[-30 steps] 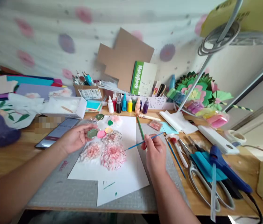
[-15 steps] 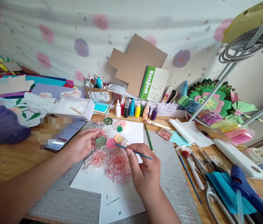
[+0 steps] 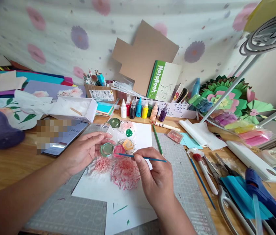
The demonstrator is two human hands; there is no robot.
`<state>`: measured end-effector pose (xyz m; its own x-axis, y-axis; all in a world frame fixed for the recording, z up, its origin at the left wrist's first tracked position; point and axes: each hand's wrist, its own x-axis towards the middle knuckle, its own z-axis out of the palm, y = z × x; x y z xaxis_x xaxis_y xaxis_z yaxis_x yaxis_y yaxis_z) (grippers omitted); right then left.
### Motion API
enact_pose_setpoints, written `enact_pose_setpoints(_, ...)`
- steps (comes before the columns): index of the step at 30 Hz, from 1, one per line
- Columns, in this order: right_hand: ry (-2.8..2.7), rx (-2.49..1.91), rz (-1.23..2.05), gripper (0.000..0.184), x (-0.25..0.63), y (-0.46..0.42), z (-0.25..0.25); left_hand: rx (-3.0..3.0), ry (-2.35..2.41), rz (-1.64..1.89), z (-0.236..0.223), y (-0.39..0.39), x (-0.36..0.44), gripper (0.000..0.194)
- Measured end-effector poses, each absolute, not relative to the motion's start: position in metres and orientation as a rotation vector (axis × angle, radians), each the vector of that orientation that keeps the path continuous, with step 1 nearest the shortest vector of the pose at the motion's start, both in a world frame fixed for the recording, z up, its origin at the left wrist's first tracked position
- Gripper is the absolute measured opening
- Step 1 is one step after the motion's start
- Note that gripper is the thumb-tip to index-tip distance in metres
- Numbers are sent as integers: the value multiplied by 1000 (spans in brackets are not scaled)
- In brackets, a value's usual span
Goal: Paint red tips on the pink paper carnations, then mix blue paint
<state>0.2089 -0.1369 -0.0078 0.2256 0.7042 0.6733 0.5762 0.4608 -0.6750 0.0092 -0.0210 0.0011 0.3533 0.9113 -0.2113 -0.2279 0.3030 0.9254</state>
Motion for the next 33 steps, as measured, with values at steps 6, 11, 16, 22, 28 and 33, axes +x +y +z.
enact_pose_setpoints(6, -1463, -1184, 91, 10, 218, -137, -7, 958, 895, 914, 3, -20, 10, 40)
enact_pose_setpoints(11, -1361, -1176, 84, 9, 220, -138, -8, 934, 880, 870, 2, -20, 10, 33)
enact_pose_setpoints(16, -1389, -1156, 111, 8, 219, -138, -10, 916, 877, 860, 1, -20, 11, 21)
enact_pose_setpoints(22, -1473, -1173, 151, 11, 223, -140, -6, 887, 898, 857, 1, -20, 10, 14)
enact_pose_setpoints(28, -1556, -1145, 140, 12, 221, -140, -6, 909, 890, 854, 2, -21, 10, 23)
enact_pose_setpoints(33, -1578, -1142, 87, 12, 219, -138, -2, 920, 887, 856, 0, -20, 10, 28)
